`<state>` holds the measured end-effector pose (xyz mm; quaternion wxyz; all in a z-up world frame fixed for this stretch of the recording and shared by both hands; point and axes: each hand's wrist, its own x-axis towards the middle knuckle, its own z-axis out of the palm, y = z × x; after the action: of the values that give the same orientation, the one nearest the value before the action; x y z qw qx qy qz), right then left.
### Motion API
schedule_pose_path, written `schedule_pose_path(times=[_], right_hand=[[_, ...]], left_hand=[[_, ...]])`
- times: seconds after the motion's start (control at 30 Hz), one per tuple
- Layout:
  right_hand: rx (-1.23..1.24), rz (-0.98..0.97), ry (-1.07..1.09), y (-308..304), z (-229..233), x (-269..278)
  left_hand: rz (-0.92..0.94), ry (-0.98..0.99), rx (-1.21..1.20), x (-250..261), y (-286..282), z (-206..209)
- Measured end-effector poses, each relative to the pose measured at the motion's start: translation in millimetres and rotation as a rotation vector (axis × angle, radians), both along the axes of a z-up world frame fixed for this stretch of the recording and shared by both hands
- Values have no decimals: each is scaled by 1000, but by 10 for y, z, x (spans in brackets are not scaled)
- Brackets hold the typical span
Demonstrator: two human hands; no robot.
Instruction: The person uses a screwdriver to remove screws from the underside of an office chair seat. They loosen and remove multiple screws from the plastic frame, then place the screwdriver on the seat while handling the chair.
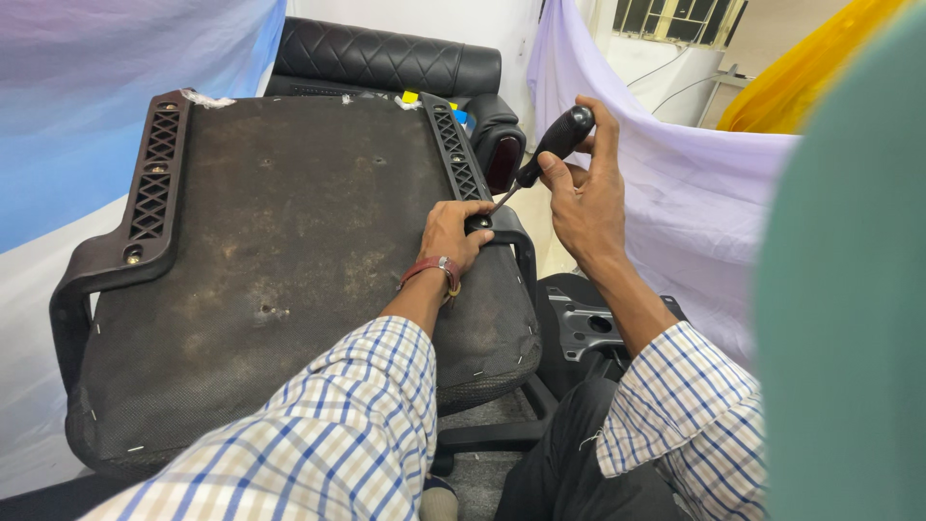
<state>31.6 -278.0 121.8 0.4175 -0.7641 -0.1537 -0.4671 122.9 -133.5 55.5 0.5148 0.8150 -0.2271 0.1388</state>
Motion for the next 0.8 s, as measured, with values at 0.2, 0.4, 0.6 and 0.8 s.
schedule_pose_path(times=[0.2, 0.4, 0.6, 0.8], right_hand=[[21, 9, 14, -1, 24, 9], [53, 51, 39, -27, 37, 6], [32, 82, 33, -16, 28, 22], [-46, 36, -15, 43, 54, 40]], left_hand=[[-17, -8, -9, 22, -3, -43], [-25, -28, -25, 14, -6, -54], [-21, -33, -36, 0, -8, -60], [-9, -69, -7, -26, 1, -18]])
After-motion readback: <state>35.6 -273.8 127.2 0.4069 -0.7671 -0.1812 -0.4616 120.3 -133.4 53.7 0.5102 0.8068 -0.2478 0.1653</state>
